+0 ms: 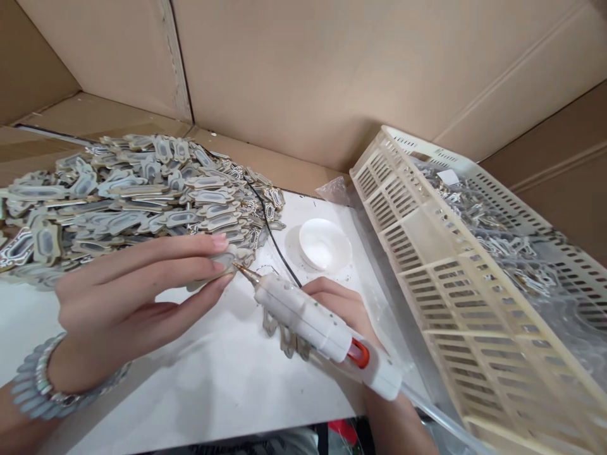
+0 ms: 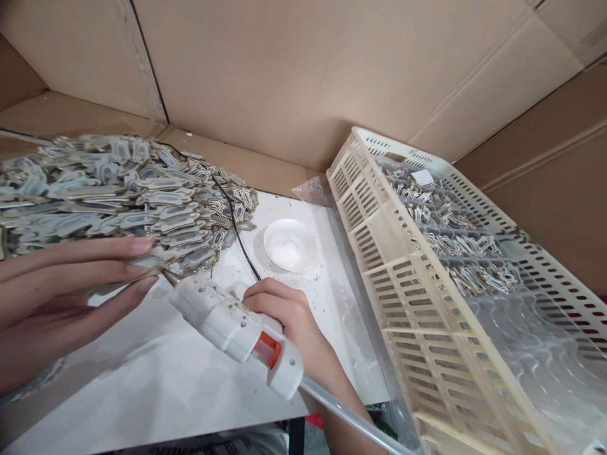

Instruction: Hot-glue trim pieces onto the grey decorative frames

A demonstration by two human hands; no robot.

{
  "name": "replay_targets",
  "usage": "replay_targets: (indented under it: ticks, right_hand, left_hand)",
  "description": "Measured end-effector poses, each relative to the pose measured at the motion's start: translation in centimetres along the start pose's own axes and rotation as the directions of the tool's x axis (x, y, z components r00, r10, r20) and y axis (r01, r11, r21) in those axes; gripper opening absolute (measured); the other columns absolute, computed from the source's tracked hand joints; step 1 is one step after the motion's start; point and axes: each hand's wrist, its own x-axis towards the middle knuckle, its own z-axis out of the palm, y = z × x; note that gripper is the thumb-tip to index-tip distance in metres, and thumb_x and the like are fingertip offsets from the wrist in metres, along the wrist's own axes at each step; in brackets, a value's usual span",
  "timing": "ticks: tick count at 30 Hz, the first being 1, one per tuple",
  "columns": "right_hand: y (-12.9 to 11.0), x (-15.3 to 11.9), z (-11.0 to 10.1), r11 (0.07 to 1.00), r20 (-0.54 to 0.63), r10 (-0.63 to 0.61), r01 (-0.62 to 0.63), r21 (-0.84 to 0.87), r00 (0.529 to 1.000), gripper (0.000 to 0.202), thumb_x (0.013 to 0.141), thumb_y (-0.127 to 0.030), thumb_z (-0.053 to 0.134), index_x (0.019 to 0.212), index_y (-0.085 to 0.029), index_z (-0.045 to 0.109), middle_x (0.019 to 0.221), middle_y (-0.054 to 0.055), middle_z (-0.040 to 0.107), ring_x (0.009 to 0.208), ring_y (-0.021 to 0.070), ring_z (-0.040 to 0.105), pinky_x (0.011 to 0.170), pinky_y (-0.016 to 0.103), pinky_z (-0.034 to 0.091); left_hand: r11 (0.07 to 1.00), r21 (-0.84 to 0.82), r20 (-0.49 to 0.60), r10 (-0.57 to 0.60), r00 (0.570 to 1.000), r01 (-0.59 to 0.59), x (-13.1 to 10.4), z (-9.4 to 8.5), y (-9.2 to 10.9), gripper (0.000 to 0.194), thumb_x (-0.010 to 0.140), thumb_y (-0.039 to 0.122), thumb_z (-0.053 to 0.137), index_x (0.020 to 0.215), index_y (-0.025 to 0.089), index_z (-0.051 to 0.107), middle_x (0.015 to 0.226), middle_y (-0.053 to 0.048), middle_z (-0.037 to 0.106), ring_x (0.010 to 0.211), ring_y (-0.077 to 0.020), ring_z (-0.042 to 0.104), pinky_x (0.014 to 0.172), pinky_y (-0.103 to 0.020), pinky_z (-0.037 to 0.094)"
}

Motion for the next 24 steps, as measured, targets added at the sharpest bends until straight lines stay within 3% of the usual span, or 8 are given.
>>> replay_targets:
  ticks: [19,24]
  right_hand:
    - [0.33,-0.27,0.07,1.0,-0.01,-0.012,0.012,0.0,1.0,0.014,0.092,-0.031,0.06,0.085,-0.021,0.069,0.092,0.004,0.068,0.076,0.0143,0.066,0.07,0.025,0.052]
    - [0.49,-0.21,0.05,1.0,-0.011,-0.028,0.028,-0.005,1.0,0.016,0.092,-0.032,0.059,0.086,-0.022,0.069,0.092,0.004,0.068,0.076,0.0153,0.066,0.069,0.026,0.052]
  left_hand:
    - [0.996,0.044,0.019,0.074,0.997,-0.075,0.07,-0.02,-0.42,0.01,0.081,0.022,0.073,0.087,0.029,0.07,0.103,0.005,0.077,0.088,-0.0132,0.074,0.089,-0.023,0.064]
    - [0.998,0.061,0.029,0.019,0.999,-0.021,-0.15,-0.15,0.12,0.01,0.084,0.025,0.071,0.09,0.033,0.069,0.106,0.01,0.076,0.091,-0.0113,0.073,0.091,-0.024,0.064]
